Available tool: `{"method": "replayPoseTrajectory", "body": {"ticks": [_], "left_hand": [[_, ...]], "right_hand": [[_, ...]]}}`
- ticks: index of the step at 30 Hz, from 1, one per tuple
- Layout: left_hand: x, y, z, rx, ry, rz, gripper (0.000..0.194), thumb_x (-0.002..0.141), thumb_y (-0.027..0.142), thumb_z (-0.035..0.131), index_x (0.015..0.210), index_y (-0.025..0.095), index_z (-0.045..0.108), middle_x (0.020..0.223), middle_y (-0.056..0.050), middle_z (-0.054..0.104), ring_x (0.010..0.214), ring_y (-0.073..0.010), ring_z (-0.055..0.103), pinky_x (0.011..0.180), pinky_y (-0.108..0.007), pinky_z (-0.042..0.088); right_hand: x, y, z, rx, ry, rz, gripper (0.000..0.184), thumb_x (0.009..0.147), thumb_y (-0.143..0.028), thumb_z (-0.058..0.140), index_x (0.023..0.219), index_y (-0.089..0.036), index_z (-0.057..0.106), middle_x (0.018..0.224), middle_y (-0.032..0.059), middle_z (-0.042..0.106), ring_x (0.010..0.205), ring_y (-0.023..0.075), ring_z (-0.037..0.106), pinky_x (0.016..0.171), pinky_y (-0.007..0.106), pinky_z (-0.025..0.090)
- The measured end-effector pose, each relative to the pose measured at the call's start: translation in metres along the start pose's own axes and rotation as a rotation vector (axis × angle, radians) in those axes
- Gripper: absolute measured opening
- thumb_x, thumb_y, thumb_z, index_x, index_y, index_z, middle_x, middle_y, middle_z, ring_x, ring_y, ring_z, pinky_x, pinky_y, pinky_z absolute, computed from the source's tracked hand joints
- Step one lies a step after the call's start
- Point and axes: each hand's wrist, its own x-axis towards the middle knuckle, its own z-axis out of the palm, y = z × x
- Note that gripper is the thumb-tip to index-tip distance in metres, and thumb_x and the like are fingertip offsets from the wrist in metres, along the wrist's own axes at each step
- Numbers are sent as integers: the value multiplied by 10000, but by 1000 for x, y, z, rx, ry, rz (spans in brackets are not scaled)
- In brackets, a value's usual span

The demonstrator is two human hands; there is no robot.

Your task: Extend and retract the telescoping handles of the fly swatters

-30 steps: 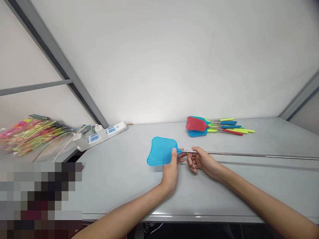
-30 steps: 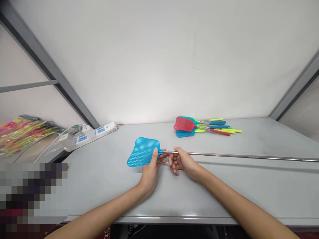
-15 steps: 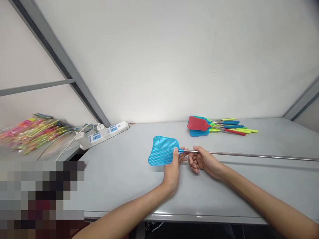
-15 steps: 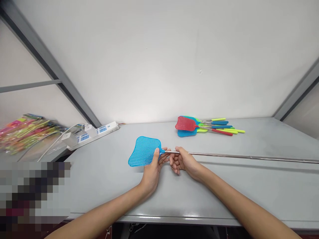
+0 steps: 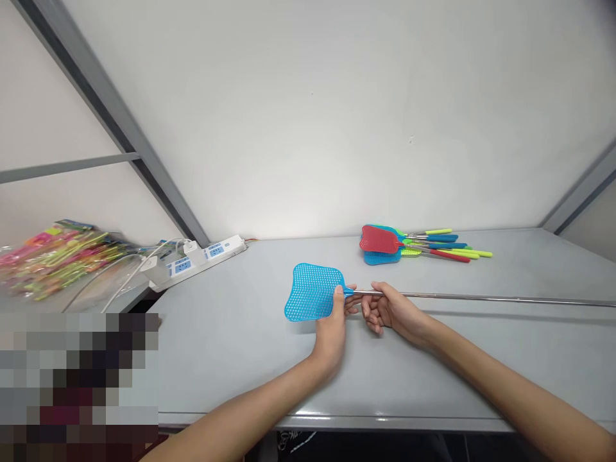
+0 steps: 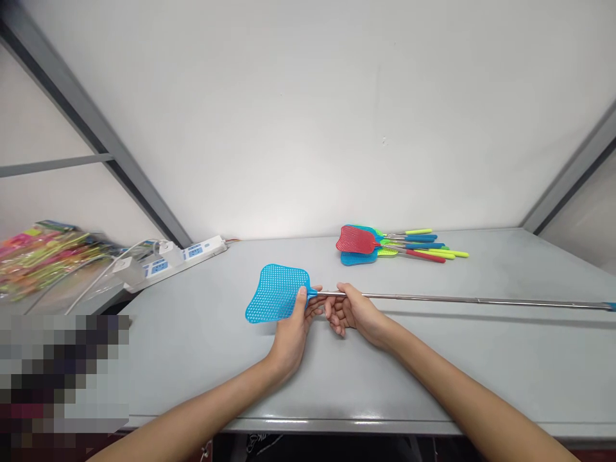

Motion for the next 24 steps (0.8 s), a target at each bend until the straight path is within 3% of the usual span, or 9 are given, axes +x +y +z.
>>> {"method": "replayPoseTrajectory", "body": {"ticks": [12, 17, 24], "left_hand": [[2, -1, -3, 127, 13, 60, 354, 754, 437, 450, 911, 152, 590, 839, -68, 641, 763, -174, 582, 634, -272, 421], [-2, 3, -2, 93, -65, 44, 340, 775, 421, 427, 951, 169, 573, 915, -69, 616, 808, -172, 566, 625, -262, 420], [1, 3, -1, 46, -18, 53, 290, 764, 394, 462, 872, 150, 578, 896, -77, 611, 783, -167, 563, 615, -253, 395]], "right_hand": [[-1, -2, -2, -31, 0, 10, 500, 818, -417, 188, 580, -123, 514, 467, 16, 436, 417, 107, 437, 451, 227, 329], [-1, -1, -4, -20, -29, -23, 490, 815, -431, 201, 596, -126, 515, 482, 15, 446, 435, 109, 442, 456, 227, 336], [-2, -1, -2, -36, 7, -3, 491, 815, -436, 200, 591, -129, 511, 498, 11, 441, 431, 103, 432, 451, 229, 325]]}}
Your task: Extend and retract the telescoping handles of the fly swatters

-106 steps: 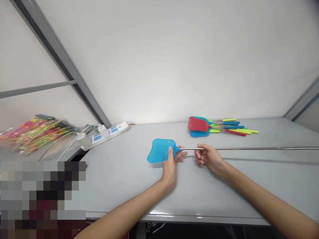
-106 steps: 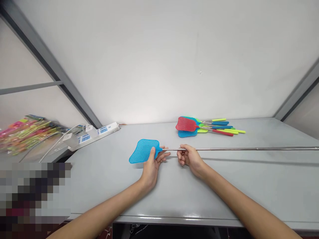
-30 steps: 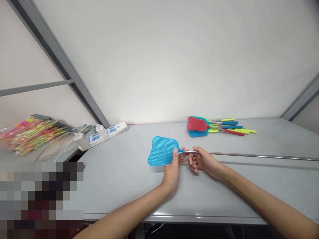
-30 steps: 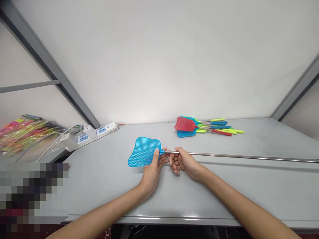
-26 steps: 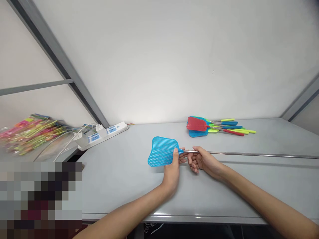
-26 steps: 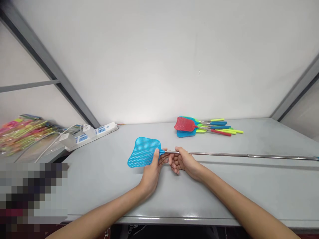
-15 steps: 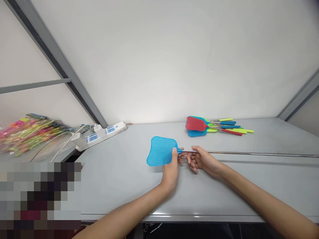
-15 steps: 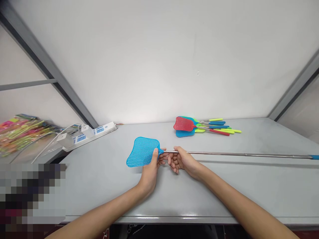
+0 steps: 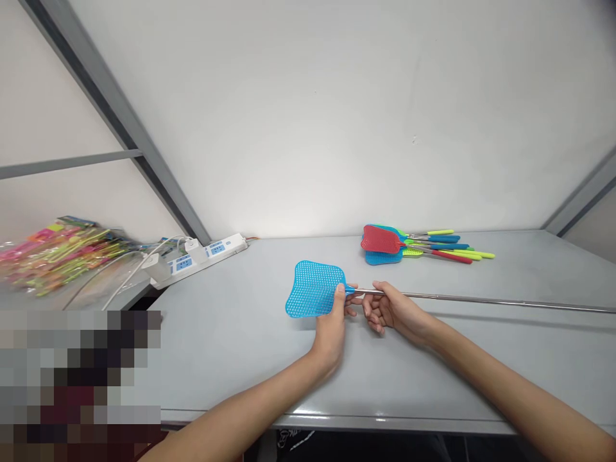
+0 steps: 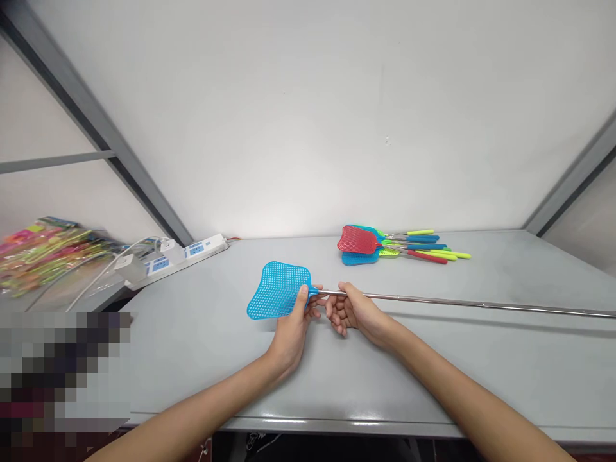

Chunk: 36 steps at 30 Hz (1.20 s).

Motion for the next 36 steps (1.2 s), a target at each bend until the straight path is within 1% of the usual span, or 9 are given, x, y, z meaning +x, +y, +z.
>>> {"method": "replayPoseTrajectory", "body": {"ticks": [3, 9, 12, 15, 17, 20, 24, 27, 36], "left_hand": [[1, 3, 1, -11, 38, 5, 274, 760, 385, 475, 864, 154, 580, 924, -72, 603, 758, -154, 564, 612, -246, 388], [7, 12, 2, -63, 134, 7, 279, 744, 386, 491, 842, 144, 589, 909, -79, 608, 678, -126, 553, 567, -230, 373], [17, 19, -6, -157, 226, -22, 268, 729, 367, 499, 802, 127, 594, 827, -71, 610, 612, -102, 530, 530, -212, 356], [29, 27, -18, -284, 291, -82, 258, 721, 335, 481, 757, 106, 593, 712, -57, 599, 548, -86, 511, 518, -205, 352], [34, 31, -24, -322, 313, -77, 270, 726, 340, 446, 731, 107, 583, 664, -44, 584, 532, -86, 512, 516, -206, 355], [35, 30, -26, -336, 329, -44, 278, 732, 356, 414, 714, 121, 562, 628, -22, 564, 522, -88, 519, 517, -209, 361], [31, 20, -23, -272, 338, 56, 298, 757, 380, 366, 688, 141, 529, 588, 3, 539, 496, -95, 520, 494, -216, 355], [26, 12, -22, -211, 347, 110, 314, 775, 389, 336, 681, 147, 513, 567, 9, 535, 484, -100, 522, 490, -221, 361], [21, 3, -21, -171, 388, 74, 341, 805, 386, 293, 673, 149, 499, 540, 4, 549, 461, -102, 514, 463, -219, 363]], "right_hand": [[2, 0, 2, -14, 90, -21, 469, 810, -452, 246, 562, -137, 489, 476, -12, 395, 417, 92, 405, 453, 229, 314], [4, -3, -2, 148, 310, -157, 402, 725, -416, 494, 479, -178, 284, 458, -68, 217, 382, 61, 257, 414, 222, 243], [3, -9, -13, 263, 396, -241, 423, 719, -379, 502, 455, -183, 236, 443, -71, 161, 371, 64, 205, 394, 228, 195], [2, -15, -24, 237, 469, -321, 444, 718, -338, 504, 426, -182, 207, 427, -67, 142, 372, 69, 198, 402, 239, 192], [2, -17, -27, 179, 457, -333, 440, 720, -309, 501, 410, -182, 216, 416, -61, 152, 377, 75, 222, 417, 245, 206], [1, -16, -24, 133, 375, -306, 443, 737, -296, 465, 381, -181, 229, 404, -49, 169, 382, 85, 255, 430, 253, 210], [1, -11, -18, 143, 259, -266, 455, 772, -321, 380, 366, -184, 227, 401, -38, 175, 371, 94, 267, 427, 257, 195], [2, -7, -18, 159, 218, -238, 448, 779, -336, 349, 376, -185, 224, 404, -35, 189, 366, 95, 266, 427, 254, 196], [2, -2, -14, 150, 190, -209, 437, 787, -343, 310, 385, -187, 236, 393, -33, 227, 350, 95, 302, 433, 250, 201]]}}
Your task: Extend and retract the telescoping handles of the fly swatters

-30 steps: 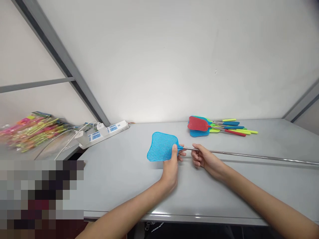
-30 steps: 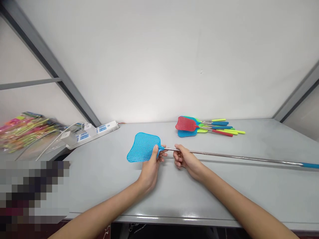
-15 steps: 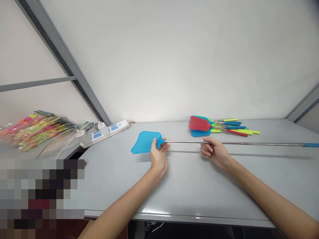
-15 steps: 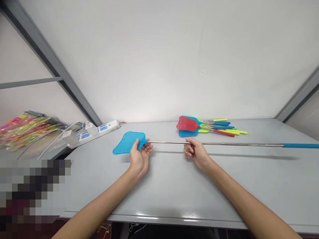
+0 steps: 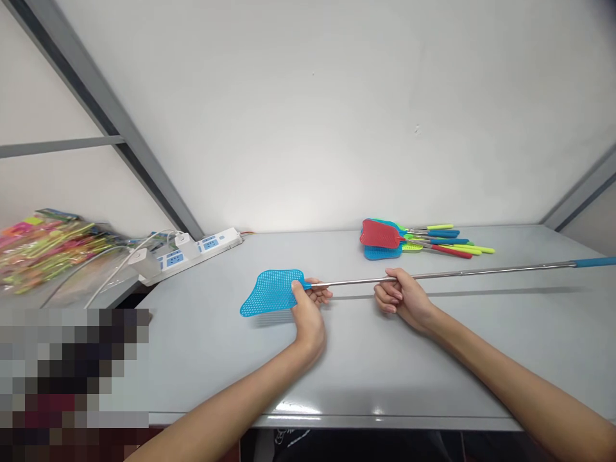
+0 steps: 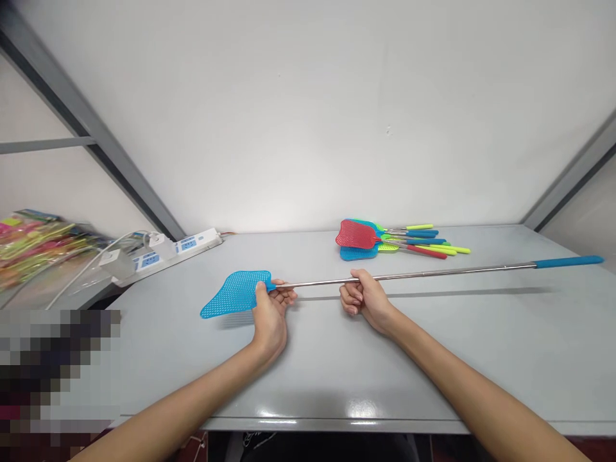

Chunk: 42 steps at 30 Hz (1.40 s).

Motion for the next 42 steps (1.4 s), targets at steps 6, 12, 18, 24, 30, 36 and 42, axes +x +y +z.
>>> {"method": "replayPoseTrajectory", "body": {"ticks": [6, 12, 18, 24, 30, 36, 42], "left_hand": [[-2, -1, 0, 6, 1, 51, 343, 806, 400, 294, 665, 154, 487, 515, 5, 548, 452, -106, 516, 466, -220, 369], [-8, 0, 3, 7, -16, 110, 339, 801, 423, 305, 679, 163, 486, 483, 21, 511, 445, -106, 496, 464, -225, 385], [-11, -1, 3, 23, -42, 121, 348, 791, 451, 320, 683, 165, 487, 467, 33, 460, 428, -95, 458, 454, -214, 378], [-13, -5, 2, 37, -58, 124, 349, 797, 455, 313, 698, 167, 485, 458, 41, 427, 420, -90, 430, 440, -209, 360], [-19, -5, 2, 38, -99, 164, 350, 802, 460, 307, 705, 172, 479, 442, 40, 431, 405, -93, 420, 428, -209, 357], [-17, -2, 4, 22, -94, 121, 365, 786, 492, 325, 692, 173, 475, 421, 52, 397, 385, -87, 403, 414, -204, 341], [-7, -2, 6, 79, -137, 17, 395, 774, 525, 339, 700, 170, 497, 435, 57, 380, 388, -69, 379, 415, -186, 318]], "right_hand": [[-1, -3, 2, -11, -5, 45, 452, 797, -359, 284, 381, -188, 233, 369, -37, 212, 324, 96, 312, 415, 241, 188], [-4, 0, 7, 14, -42, 102, 466, 801, -384, 251, 376, -194, 237, 342, -45, 178, 291, 97, 293, 384, 232, 157], [-6, 3, 13, 11, -80, 118, 483, 807, -388, 234, 368, -191, 271, 336, -37, 216, 301, 97, 313, 390, 232, 181], [-6, 3, 11, -7, -79, 78, 497, 810, -387, 220, 359, -188, 286, 333, -33, 233, 303, 99, 323, 403, 237, 205], [-7, 5, 12, -6, -129, 114, 501, 813, -400, 215, 368, -189, 307, 338, -29, 254, 315, 110, 350, 414, 244, 232], [-5, 7, 15, -14, -129, 89, 512, 812, -402, 215, 376, -173, 355, 370, -19, 300, 336, 102, 355, 428, 245, 250], [-3, 5, 17, -42, 52, 9, 500, 812, -387, 272, 362, -170, 311, 378, -34, 232, 348, 82, 306, 426, 243, 213]]}}
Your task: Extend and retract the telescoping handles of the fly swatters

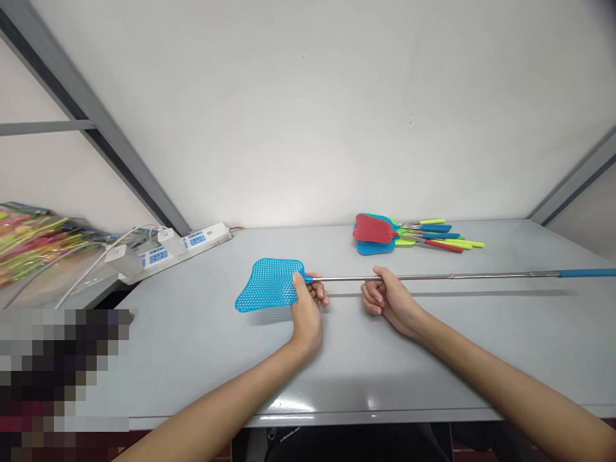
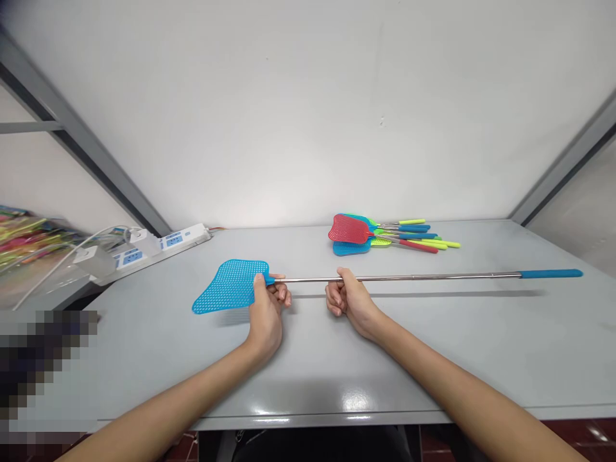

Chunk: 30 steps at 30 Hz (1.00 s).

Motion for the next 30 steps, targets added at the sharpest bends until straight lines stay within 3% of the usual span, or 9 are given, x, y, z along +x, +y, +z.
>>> {"method": "replayPoseTrajectory", "body": {"ticks": [9, 20, 26, 30], "left_hand": [[0, 7, 4, 15, -99, 51, 293, 751, 477, 439, 704, 188, 447, 515, 63, 362, 416, -56, 377, 437, -179, 314], [3, 6, 3, 171, -89, 33, 339, 737, 454, 465, 561, 175, 386, 499, 57, 358, 418, -57, 363, 434, -189, 314], [5, 9, 2, 146, -61, 37, 337, 730, 443, 466, 536, 177, 397, 485, 62, 349, 381, -51, 321, 411, -201, 288], [5, 11, 2, 143, -60, 29, 353, 726, 417, 477, 500, 180, 343, 451, 71, 305, 365, -48, 293, 399, -201, 254]], "right_hand": [[2, 1, -1, 56, -6, 45, 427, 785, -381, 408, 430, -177, 285, 425, -58, 215, 375, 67, 250, 424, 236, 225], [4, 1, -5, 14, 1, 30, 439, 759, -434, 462, 455, -173, 280, 431, -64, 215, 391, 66, 243, 435, 236, 206], [3, -6, -9, 41, -75, 76, 414, 767, -402, 470, 480, -168, 285, 468, -62, 229, 408, 61, 260, 445, 228, 208], [0, -13, -10, -58, -152, 76, 396, 795, -432, 413, 517, -150, 384, 505, -48, 304, 420, 56, 305, 456, 223, 213]]}}
